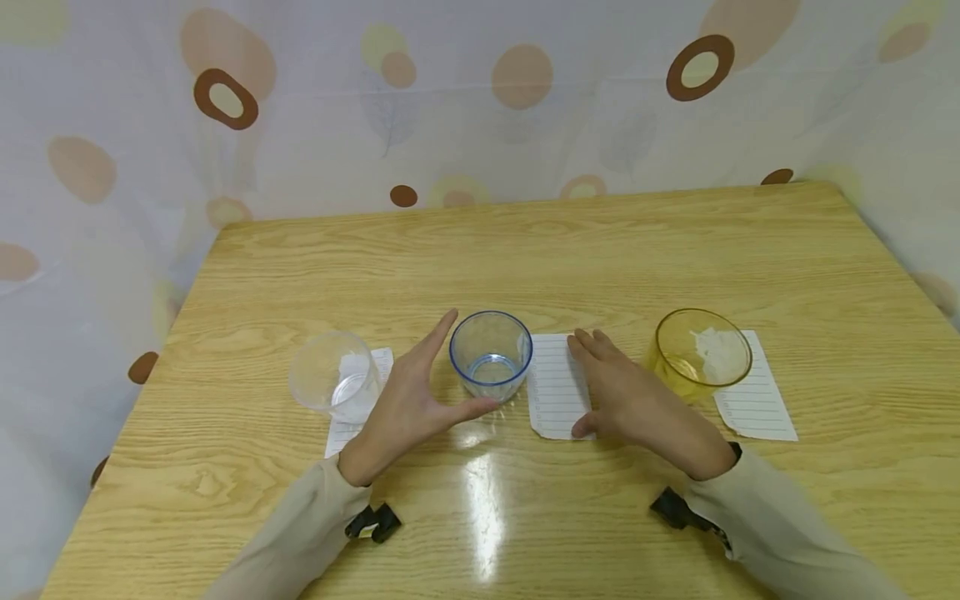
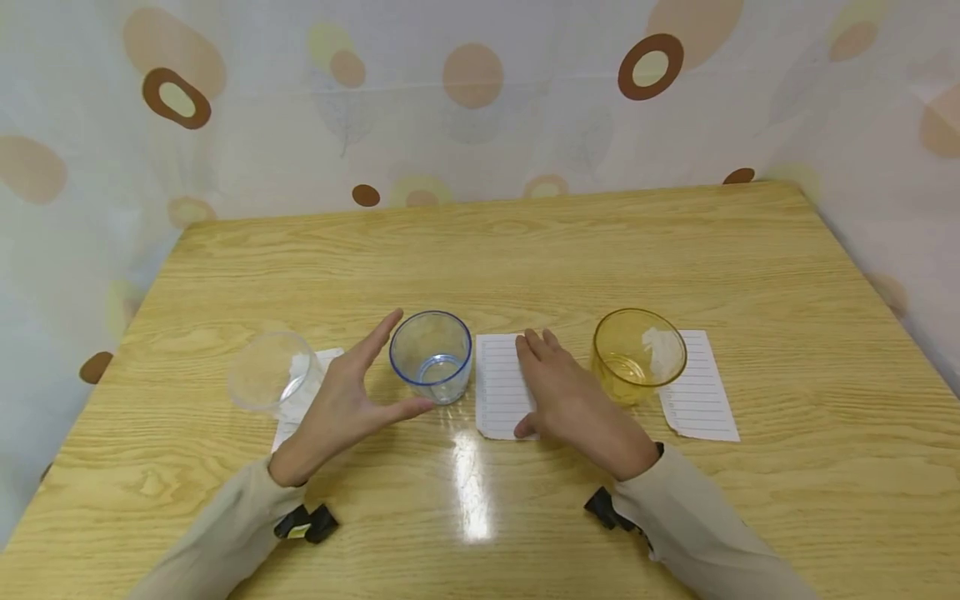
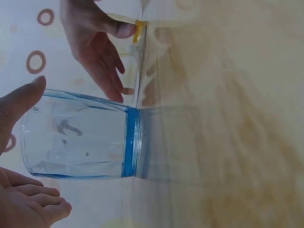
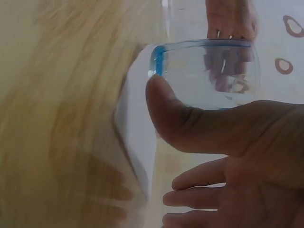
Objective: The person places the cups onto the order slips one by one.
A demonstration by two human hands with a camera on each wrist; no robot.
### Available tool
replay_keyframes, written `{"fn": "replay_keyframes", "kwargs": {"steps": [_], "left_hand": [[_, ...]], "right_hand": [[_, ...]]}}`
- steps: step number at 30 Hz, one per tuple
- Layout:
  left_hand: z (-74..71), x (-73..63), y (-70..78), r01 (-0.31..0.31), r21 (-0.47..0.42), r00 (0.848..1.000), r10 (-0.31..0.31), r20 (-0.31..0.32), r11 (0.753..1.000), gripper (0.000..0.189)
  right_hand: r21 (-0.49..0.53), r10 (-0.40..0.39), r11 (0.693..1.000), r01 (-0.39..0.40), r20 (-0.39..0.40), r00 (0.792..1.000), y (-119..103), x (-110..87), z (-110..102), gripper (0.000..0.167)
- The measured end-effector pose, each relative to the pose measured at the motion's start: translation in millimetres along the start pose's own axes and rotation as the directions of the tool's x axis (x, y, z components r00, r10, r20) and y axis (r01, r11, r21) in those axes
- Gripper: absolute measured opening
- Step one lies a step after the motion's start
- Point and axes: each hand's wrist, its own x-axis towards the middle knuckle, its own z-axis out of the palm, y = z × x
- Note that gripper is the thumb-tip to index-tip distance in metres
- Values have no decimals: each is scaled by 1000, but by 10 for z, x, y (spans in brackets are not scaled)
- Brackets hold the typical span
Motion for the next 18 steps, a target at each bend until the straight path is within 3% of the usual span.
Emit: {"fn": "replay_keyframes", "kwargs": {"steps": [10,18], "left_hand": [[22,35,-7,2,-27,1000,-2,13,1000,113],[63,79,-38,-41,-66,999,40,-5,997,107]], "right_hand": [[27,-43,999,43,4,999,83,45,64,112],[24,-34,999,33,22,999,99,64,71,111]]}}
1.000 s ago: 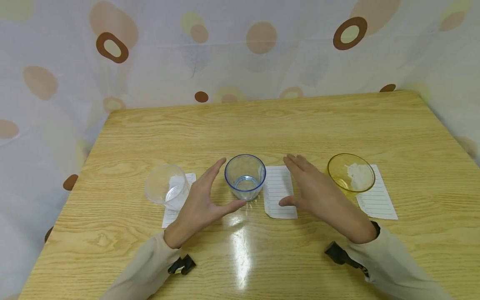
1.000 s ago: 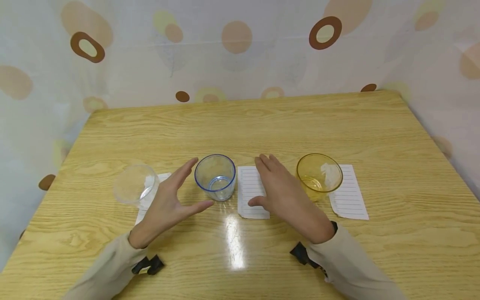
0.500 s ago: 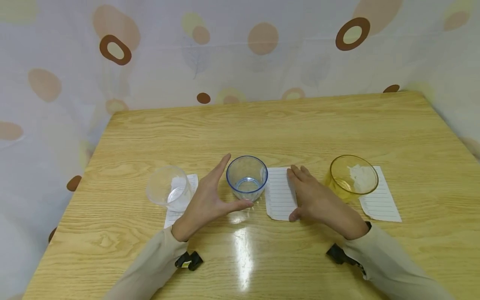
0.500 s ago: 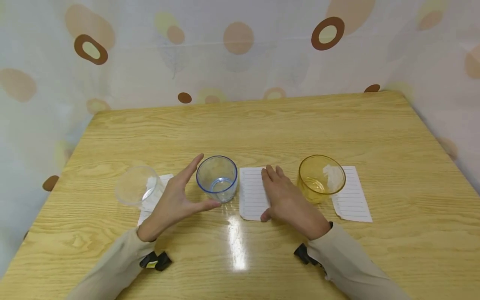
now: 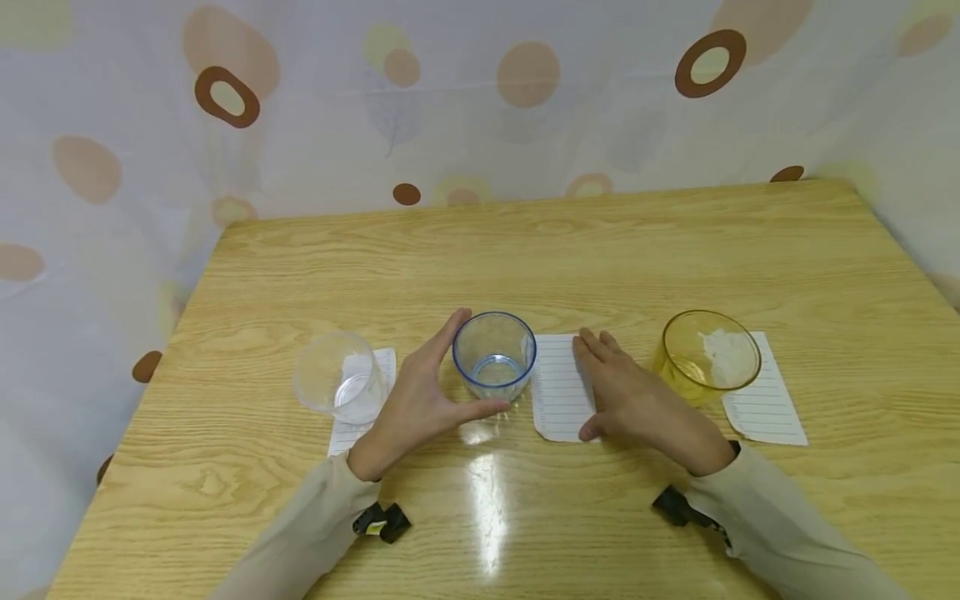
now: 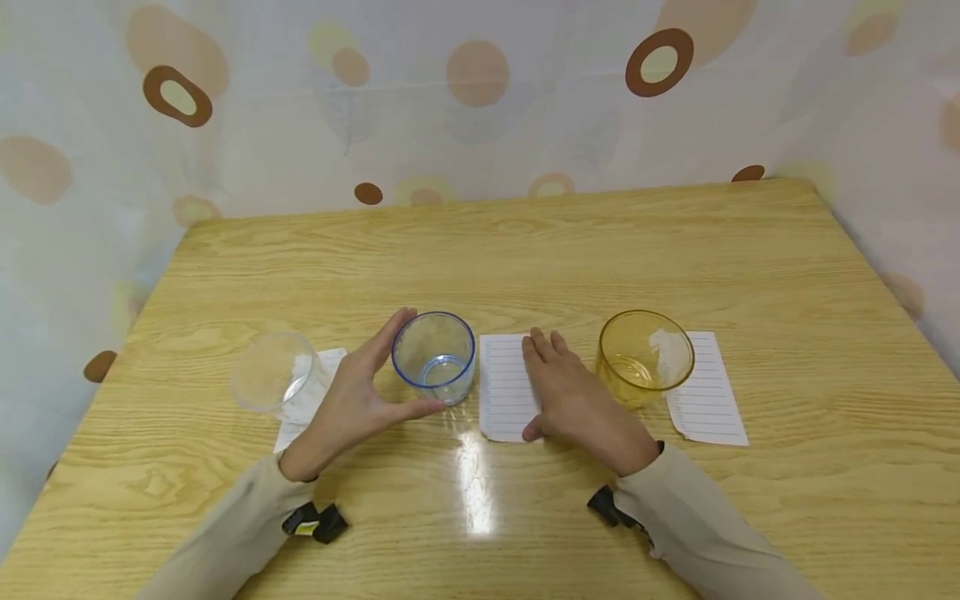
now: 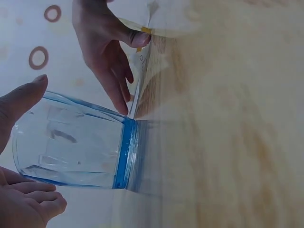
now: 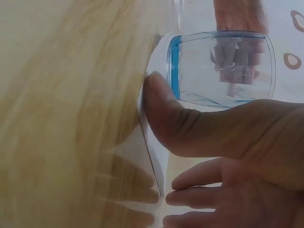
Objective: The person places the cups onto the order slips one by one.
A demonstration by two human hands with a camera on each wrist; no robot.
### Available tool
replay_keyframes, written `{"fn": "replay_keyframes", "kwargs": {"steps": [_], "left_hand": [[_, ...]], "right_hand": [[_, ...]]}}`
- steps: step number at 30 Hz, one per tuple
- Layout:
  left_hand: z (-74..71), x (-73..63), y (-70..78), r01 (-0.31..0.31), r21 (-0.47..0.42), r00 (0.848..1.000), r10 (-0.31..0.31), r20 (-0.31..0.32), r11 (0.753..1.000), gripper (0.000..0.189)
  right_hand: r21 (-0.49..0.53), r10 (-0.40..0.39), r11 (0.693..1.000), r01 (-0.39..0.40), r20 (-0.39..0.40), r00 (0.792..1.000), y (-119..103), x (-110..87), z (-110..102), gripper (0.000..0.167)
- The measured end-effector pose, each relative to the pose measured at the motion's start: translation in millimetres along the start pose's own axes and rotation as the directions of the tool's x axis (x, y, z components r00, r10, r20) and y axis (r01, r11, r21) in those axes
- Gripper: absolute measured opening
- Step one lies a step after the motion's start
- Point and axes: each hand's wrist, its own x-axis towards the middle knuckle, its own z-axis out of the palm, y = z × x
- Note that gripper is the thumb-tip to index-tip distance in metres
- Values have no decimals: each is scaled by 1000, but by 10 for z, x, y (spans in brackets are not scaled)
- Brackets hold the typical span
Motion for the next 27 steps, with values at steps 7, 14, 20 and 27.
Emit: {"fn": "replay_keyframes", "kwargs": {"steps": [7,14,20,27], "left_hand": [[39,7,-19,-7,-99,1000,5,-20,995,102],[54,11,-25,-2,-185,998,-8,-55,983,90],[43,-18,-23,29,-205,997,-42,-60,978,89],[34,-22,-15,36,-209,997,-49,-59,977,90]], "right_hand": [[-7,-11,1000,11,13,1000,-8,12,18,108],[12,-60,998,60,19,998,-14,28,28,103],[36,-67,997,66,36,997,-31,37,29,102],[43,-84,996,83,25,996,-15,77,41,102]]}}
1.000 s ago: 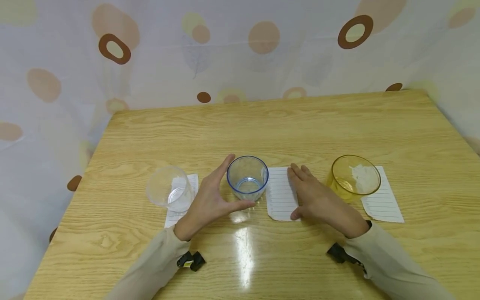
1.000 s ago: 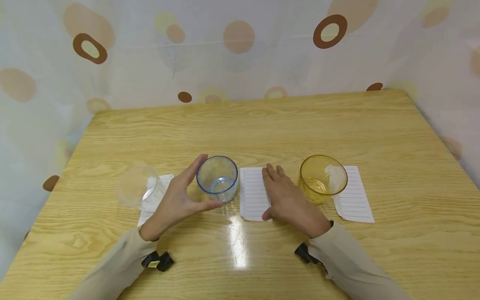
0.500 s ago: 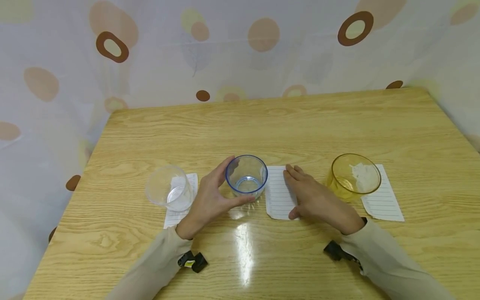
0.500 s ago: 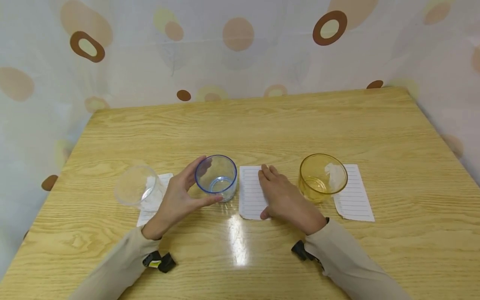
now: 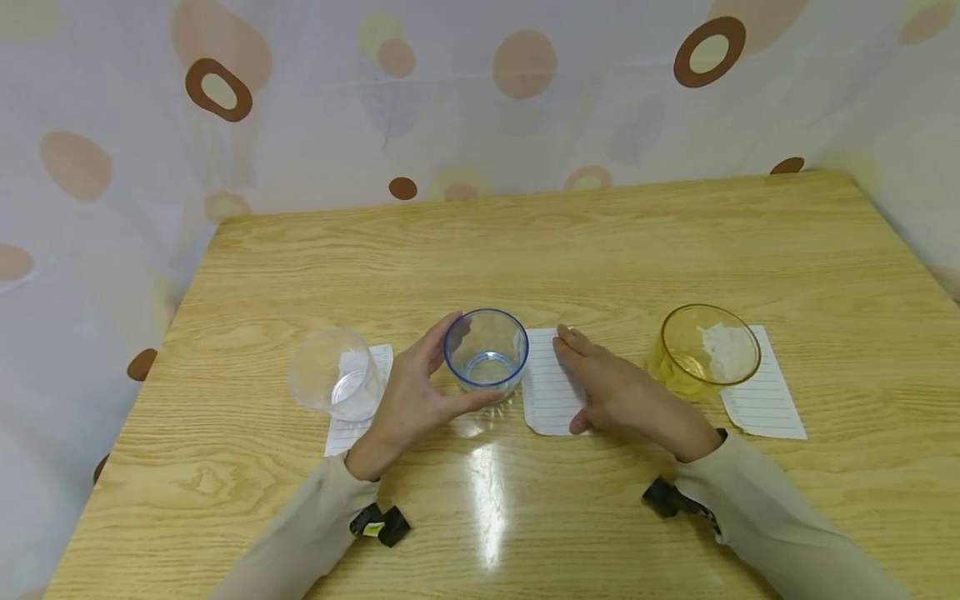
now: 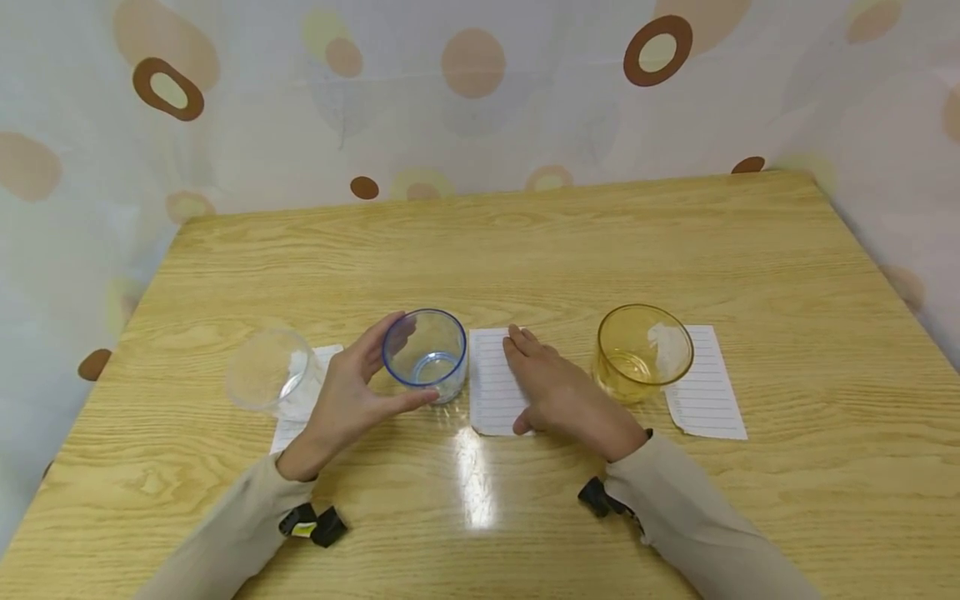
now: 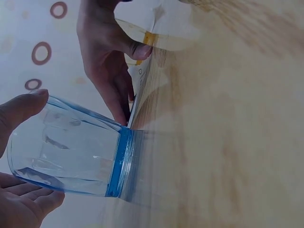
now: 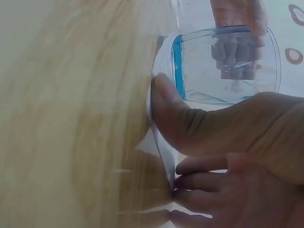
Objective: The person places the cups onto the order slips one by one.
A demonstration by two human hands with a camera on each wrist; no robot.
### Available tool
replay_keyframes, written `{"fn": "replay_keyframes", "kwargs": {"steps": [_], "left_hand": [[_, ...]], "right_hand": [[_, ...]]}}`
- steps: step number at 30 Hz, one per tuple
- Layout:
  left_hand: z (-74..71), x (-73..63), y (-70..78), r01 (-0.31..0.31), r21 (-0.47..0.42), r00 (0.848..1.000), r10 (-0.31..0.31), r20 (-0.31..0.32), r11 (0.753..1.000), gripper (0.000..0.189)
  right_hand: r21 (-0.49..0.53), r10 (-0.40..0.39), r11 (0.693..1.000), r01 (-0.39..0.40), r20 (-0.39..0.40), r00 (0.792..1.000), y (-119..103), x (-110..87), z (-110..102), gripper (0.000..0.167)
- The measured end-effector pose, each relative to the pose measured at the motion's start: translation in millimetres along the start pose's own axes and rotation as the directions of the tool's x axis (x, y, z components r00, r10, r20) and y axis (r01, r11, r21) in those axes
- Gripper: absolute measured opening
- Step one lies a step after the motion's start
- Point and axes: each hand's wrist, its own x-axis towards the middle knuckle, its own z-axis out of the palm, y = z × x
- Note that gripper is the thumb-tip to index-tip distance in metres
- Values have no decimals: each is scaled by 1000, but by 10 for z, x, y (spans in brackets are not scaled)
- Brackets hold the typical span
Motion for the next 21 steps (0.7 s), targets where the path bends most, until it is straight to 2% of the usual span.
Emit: {"fn": "replay_keyframes", "kwargs": {"steps": [11,15,21], "left_hand": [[3,15,-9,10,-8,1000,-10,8,1000,91],[-1,14,-15,4,3,1000,-4,5,1000,91],[-9,3,-12,8,12,1000,-8,3,1000,91]], "right_hand": [[12,54,998,-55,41,998,19,-30,-93,111],[-17,51,999,-50,61,997,24,-37,-79,113],[-38,26,999,-24,39,999,20,-29,-55,112]]}}
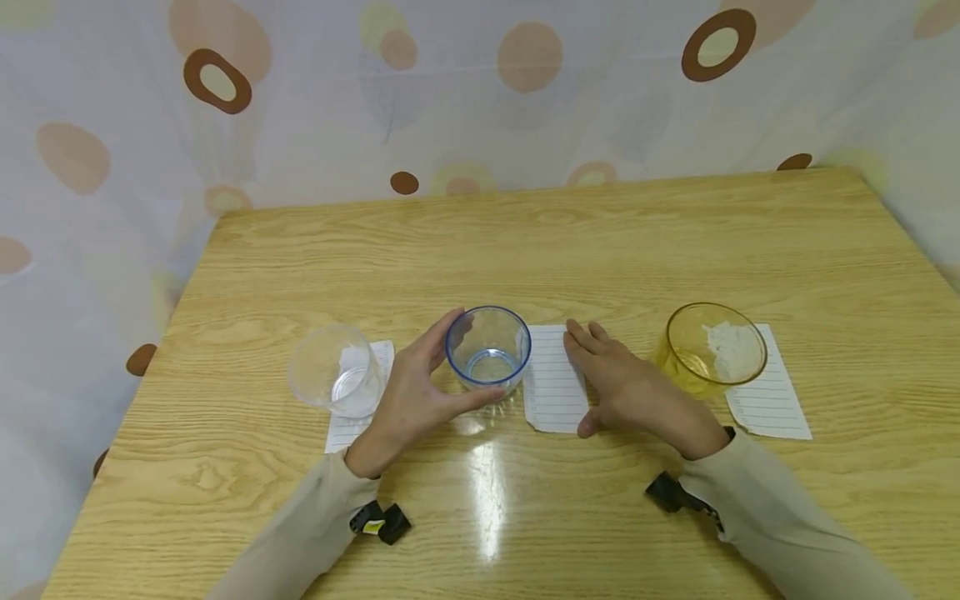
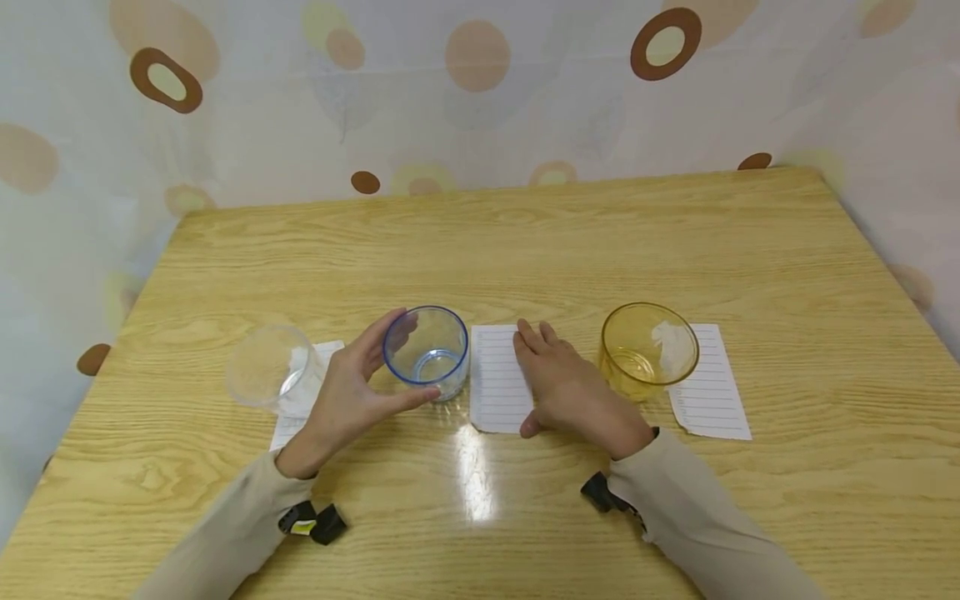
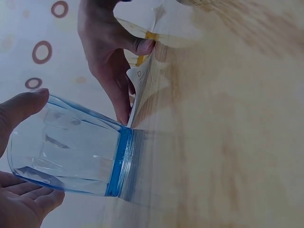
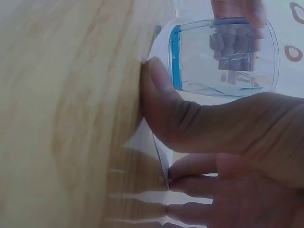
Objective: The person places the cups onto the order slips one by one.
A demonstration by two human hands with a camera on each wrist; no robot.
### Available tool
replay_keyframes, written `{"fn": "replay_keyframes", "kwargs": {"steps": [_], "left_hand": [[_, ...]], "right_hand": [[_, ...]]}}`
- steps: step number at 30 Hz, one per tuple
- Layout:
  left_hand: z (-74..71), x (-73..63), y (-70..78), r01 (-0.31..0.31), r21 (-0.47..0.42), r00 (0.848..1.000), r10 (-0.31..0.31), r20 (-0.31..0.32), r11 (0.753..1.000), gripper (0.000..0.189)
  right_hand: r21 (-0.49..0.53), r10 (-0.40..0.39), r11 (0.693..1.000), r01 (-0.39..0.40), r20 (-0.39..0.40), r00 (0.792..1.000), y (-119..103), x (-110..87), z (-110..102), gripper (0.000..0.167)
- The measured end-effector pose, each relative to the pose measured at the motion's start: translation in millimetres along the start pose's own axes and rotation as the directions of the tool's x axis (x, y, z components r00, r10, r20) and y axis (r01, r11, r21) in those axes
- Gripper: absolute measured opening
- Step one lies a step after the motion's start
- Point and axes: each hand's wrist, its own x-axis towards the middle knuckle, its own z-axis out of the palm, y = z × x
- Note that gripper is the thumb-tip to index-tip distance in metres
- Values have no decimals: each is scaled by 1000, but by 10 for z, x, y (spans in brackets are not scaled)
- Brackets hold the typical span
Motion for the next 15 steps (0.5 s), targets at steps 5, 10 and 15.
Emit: {"fn": "replay_keyframes", "kwargs": {"steps": [5,10,15], "left_hand": [[-5,-4,1,2,-7,1000,-2,-2,1000,91],[-4,-5,0,-7,-14,1000,7,-2,1000,91],[-6,0,-2,-11,-11,1000,11,4,1000,90]], "right_hand": [[-23,-28,999,28,-17,999,8,6,13,110],[-19,-79,997,79,-11,997,25,17,16,108],[21,-118,993,118,5,993,41,26,12,105]]}}
